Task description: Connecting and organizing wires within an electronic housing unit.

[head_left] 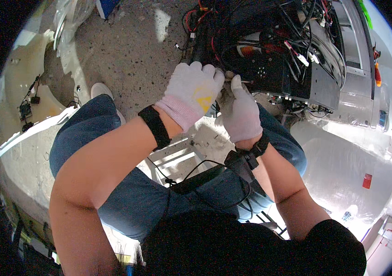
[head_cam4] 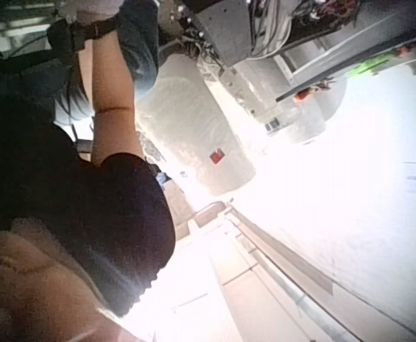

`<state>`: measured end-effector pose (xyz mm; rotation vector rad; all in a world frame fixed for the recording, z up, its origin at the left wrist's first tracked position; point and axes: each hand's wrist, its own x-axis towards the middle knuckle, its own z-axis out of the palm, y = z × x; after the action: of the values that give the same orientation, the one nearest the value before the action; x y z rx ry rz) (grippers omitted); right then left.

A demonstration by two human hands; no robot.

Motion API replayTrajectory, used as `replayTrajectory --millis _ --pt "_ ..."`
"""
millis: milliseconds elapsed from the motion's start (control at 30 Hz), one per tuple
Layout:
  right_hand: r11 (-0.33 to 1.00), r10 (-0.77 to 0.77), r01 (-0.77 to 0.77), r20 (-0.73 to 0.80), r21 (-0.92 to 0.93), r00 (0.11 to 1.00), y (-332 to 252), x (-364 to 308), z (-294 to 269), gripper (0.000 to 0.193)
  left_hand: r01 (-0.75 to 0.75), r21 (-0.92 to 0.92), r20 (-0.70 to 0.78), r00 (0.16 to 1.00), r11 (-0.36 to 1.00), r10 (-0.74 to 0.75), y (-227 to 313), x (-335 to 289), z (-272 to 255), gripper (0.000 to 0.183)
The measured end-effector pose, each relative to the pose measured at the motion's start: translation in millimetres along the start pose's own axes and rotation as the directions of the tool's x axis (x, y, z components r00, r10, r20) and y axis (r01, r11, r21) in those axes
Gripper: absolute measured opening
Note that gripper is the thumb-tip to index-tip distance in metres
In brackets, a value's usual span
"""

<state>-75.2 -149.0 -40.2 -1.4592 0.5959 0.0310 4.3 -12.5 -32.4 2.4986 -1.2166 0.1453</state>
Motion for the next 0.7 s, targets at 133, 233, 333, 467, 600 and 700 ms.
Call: replayTrajectory --millis 133,233,333,467,600,700 --pt "0.996 -0.02 0.016 -0.036 -0.092 0.999 -1.0 -5.3 -2.0 0.033 -0.084 -0.089 -0.056 0.995 0.992 0.08 -11.2 1.8 7.5 0.015" --pt "0.993 0.116 -0.114 -0.074 0.035 0.99 -13.3 -6.8 3.1 0.032 -0.073 -0.271 0.047 0.995 0.96 0.089 -19.4 5.3 12.3 0.02" --pt "0.933 0.24 -0.2 -0.105 0.299 0.965 -20.9 -5.4 14.6 0.03 -0.052 -0.41 0.103 0.989 0.911 0.103 -26.1 10.2 16.2 0.025" --pt "0.929 0.271 -0.206 -0.187 0.307 0.944 -26.4 -4.9 19.3 0.03 -0.064 -0.588 0.054 0.992 0.807 0.118 -30.0 22.5 15.4 0.027" --pt "0.942 0.301 -0.266 -0.168 0.205 0.939 -29.9 -10.1 15.8 0.032 0.704 -0.567 0.818 0.542 0.427 0.193 -36.4 39.2 1.9 0.027" --pt "0.937 0.304 -0.263 -0.162 0.231 0.939 -29.5 -10.3 17.7 0.03 0.855 -0.451 0.883 0.385 0.255 0.267 -41.2 44.2 -4.9 0.036"
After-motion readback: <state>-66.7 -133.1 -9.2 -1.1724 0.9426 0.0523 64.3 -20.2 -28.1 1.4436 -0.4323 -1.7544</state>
